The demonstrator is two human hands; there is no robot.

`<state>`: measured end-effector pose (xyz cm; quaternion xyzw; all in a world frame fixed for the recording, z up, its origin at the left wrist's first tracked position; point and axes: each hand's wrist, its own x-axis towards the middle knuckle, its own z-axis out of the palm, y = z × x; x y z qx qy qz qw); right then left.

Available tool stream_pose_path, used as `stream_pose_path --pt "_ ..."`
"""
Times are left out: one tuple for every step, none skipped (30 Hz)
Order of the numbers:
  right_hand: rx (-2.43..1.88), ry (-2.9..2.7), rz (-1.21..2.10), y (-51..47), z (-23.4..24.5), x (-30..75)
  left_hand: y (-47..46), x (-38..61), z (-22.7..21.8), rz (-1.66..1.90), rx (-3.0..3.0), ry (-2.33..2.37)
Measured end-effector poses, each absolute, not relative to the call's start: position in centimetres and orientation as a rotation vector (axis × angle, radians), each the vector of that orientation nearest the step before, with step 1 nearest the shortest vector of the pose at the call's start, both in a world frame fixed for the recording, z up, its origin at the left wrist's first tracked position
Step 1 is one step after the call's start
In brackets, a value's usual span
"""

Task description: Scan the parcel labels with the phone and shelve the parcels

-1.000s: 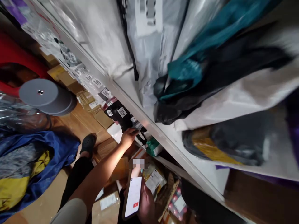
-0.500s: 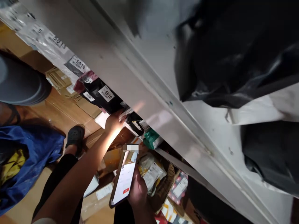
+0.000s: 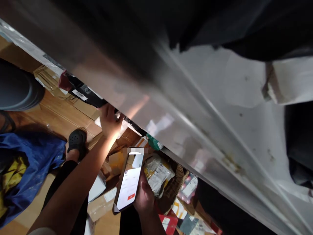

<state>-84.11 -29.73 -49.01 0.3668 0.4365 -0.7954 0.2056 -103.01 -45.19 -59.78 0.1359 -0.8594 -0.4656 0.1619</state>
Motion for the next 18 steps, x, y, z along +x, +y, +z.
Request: stream_pose_path --pt "1.021 1.225 -2.219 -29.7 -49.1 -84.3 -45.7 -102.9 -59.1 -1.232 0.339 -2.477" --pt "1.023 1.234 -2.229 -29.8 -49.2 -84.4 -46.1 -102.8 -58.5 -1.182 0.294 -2.516" --pt "1.031 1.239 -2.240 -29.8 -49.3 -84.6 -46.4 -102.9 -58.0 -1.171 0.247 -2.579" --pt "1.041 1.239 -2.252 -29.9 -49.5 -84.7 -46.4 -103.0 -57.7 -1.181 0.176 -2.662" --pt "1.053 1.237 -2.263 -30.0 -49.7 -84.8 -46.2 -103.0 -57.5 -1.190 0.085 -2.752" --pt "1.063 1.236 -2.277 -30.1 -49.9 -84.9 -45.8 -103.1 -57.4 -1.190 -0.018 -2.833" --pt "1.066 1.240 -2.289 -30.2 -50.0 -85.0 -45.4 -103.1 -57.3 -1.182 -0.122 -2.892" --pt "1.066 1.254 -2.299 -30.2 -50.1 -85.0 -44.9 -103.0 -57.4 -1.173 -0.214 -2.924" --pt "1.064 1.271 -2.302 -30.3 -50.1 -85.1 -44.6 -102.9 -57.4 -1.169 -0.277 -2.933" --pt "1.059 1.293 -2.301 -30.3 -50.1 -85.1 -44.3 -102.8 -57.4 -1.166 -0.300 -2.931" --pt "1.055 1.315 -2.297 -30.3 -50.1 -85.1 -44.2 -102.8 -57.4 -1.156 -0.280 -2.926" --pt "1.050 1.331 -2.293 -30.2 -50.1 -85.1 -44.3 -102.9 -57.5 -1.128 -0.224 -2.922" --pt "1.047 1.341 -2.292 -30.2 -50.2 -85.1 -44.5 -103.2 -57.5 -1.079 -0.138 -2.914" --pt "1.044 1.345 -2.294 -30.1 -50.2 -85.1 -44.6 -103.5 -57.6 -1.020 -0.061 -2.900" --pt "1.039 1.344 -2.297 -30.0 -50.4 -85.1 -44.7 -103.9 -57.7 -0.967 -0.015 -2.879" --pt "1.035 1.340 -2.300 -29.9 -50.5 -85.2 -44.6 -104.4 -57.7 -0.933 -0.007 -2.858" --pt "1.030 1.332 -2.302 -29.9 -50.6 -85.3 -44.4 -104.8 -57.8 -0.919 -0.021 -2.849" --pt "1.029 1.325 -2.310 -29.8 -50.8 -85.4 -44.0 -105.2 -57.8 -0.920 -0.043 -2.861"
